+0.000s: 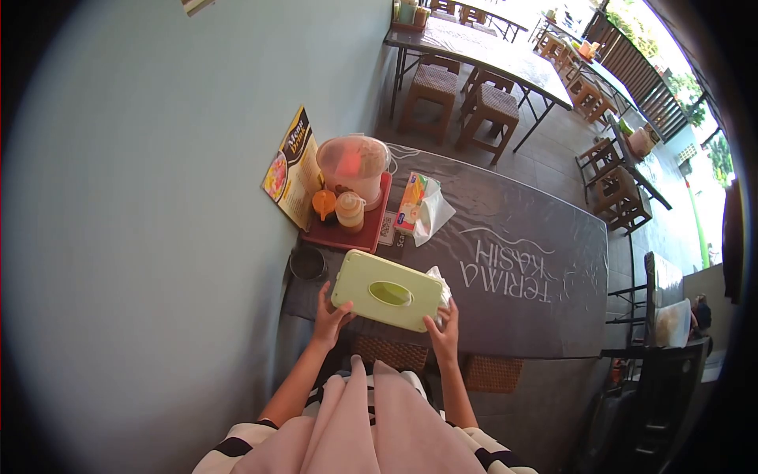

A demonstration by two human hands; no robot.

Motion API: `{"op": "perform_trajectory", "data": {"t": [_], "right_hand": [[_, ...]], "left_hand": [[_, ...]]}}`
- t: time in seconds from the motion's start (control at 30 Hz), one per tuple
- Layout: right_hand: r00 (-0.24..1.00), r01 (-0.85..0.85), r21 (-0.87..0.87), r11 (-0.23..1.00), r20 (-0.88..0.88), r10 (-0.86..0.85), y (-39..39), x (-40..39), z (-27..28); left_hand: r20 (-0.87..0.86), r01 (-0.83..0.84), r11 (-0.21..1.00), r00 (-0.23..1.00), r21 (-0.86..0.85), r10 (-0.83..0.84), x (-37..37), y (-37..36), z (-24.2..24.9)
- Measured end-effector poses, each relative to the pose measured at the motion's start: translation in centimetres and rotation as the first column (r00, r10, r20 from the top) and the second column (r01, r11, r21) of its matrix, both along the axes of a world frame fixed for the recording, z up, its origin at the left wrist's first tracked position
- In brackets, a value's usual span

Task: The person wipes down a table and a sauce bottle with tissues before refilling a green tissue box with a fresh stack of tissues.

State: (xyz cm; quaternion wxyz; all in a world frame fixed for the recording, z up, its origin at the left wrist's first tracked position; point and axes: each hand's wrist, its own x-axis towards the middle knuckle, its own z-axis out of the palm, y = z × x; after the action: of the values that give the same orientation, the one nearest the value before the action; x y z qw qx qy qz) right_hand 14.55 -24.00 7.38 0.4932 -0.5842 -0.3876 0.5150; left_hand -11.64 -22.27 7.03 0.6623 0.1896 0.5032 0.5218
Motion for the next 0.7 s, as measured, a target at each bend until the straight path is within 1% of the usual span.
{"op": "perform_trajectory", "data": {"t": [0.03, 0.07, 0.1, 0.13, 0.17, 0.2, 0.23, 0.27, 0.3, 0.33, 0.4, 0.43, 0.5, 0.53, 0.6, 0.63, 0.67, 0.7], "right_hand": [[0.869, 0.045, 0.125, 0.991, 0.484, -0.1, -0.1, -0.4, 0.6], [0.869, 0.039, 0.123, 0.992, 0.487, -0.094, -0.2, -0.8, 1.3], [0.736, -0.148, 0.268, 0.952, 0.672, -0.075, -0.2, -1.4, 2.8], [0.565, -0.357, 0.355, 0.864, 0.818, -0.103, -0.4, -2.2, 4.0], [0.582, -0.436, 0.329, 0.837, 0.813, -0.017, -0.7, -3.4, 4.8], [0.581, -0.443, 0.324, 0.836, 0.814, -0.008, -1.0, -4.5, 5.4], [0.51, -0.502, 0.265, 0.823, 0.859, 0.034, -1.3, -5.6, 5.9], [0.434, -0.555, 0.204, 0.806, 0.898, 0.072, -1.6, -6.5, 6.1], [0.422, -0.559, 0.17, 0.811, 0.901, 0.101, -1.7, -7.1, 5.5], [0.421, -0.565, 0.172, 0.807, 0.901, 0.103, -1.5, -7.5, 4.7], [0.357, -0.585, 0.152, 0.796, 0.93, 0.085, -1.1, -8.2, 3.1], [0.357, -0.594, 0.157, 0.789, 0.931, 0.084, -0.9, -8.4, 2.2], [0.412, -0.595, 0.149, 0.79, 0.9, 0.141, -0.6, -8.5, 1.2], [0.409, -0.604, 0.15, 0.783, 0.901, 0.143, -0.5, -8.4, 1.0], [0.451, -0.571, 0.085, 0.816, 0.864, 0.226, -0.3, -8.1, 0.6], [0.469, -0.555, 0.058, 0.83, 0.846, 0.255, -0.2, -8.0, 0.4], [0.466, -0.56, 0.056, 0.826, 0.846, 0.258, -0.1, -7.8, 0.1], [0.475, -0.564, 0.048, 0.825, 0.836, 0.276, -0.1, -7.8, 0.0]], "left_hand": [[0.002, -0.004, 1.0, 1.0, -0.003, 0.004, -0.1, -0.4, -0.4], [-0.001, 0.006, 1.0, 1.0, 0.005, -0.006, -0.2, -0.6, -0.8], [-0.004, 0.013, 1.0, 1.0, 0.012, -0.013, -0.2, -1.0, -0.9], [-0.001, 0.005, 1.0, 1.0, 0.007, -0.005, 0.0, -1.3, -0.3], [0.002, 0.009, 1.0, 1.0, 0.017, -0.009, 0.2, -1.7, 0.4], [0.004, 0.014, 1.0, 1.0, 0.028, -0.014, 0.2, -2.1, 0.9], [0.005, 0.007, 1.0, 1.0, 0.025, -0.007, 0.0, -2.5, 0.6], [-0.01, 0.04, 0.999, 0.999, 0.012, -0.04, -0.1, -2.7, 0.1], [-0.026, 0.074, 0.997, 0.997, 0.001, -0.073, -0.3, -3.0, -0.4], [-0.026, 0.067, 0.998, 0.997, 0.002, -0.067, -0.4, -3.3, -0.8], [-0.083, 0.073, 0.997, 0.994, 0.035, -0.07, -0.6, -3.7, -1.3], [-0.084, 0.062, 0.997, 0.995, 0.04, -0.059, -0.7, -3.8, -1.4], [-0.035, 0.054, 0.998, 0.998, 0.028, -0.053, -1.0, -4.0, -1.8], [-0.033, 0.043, 0.999, 0.999, 0.031, -0.042, -1.2, -4.0, -2.1], [-0.106, 0.176, 0.973, 0.981, 0.147, -0.161, -1.6, -4.0, -3.2], [-0.105, 0.169, 0.975, 0.982, 0.147, -0.154, -1.8, -3.9, -4.7], [-0.342, 0.226, 0.94, 0.931, 0.256, -0.131, -1.9, -3.6, -6.1], [-0.556, 0.307, 0.889, 0.828, 0.341, -0.073, -1.9, -3.5, -6.2]]}}
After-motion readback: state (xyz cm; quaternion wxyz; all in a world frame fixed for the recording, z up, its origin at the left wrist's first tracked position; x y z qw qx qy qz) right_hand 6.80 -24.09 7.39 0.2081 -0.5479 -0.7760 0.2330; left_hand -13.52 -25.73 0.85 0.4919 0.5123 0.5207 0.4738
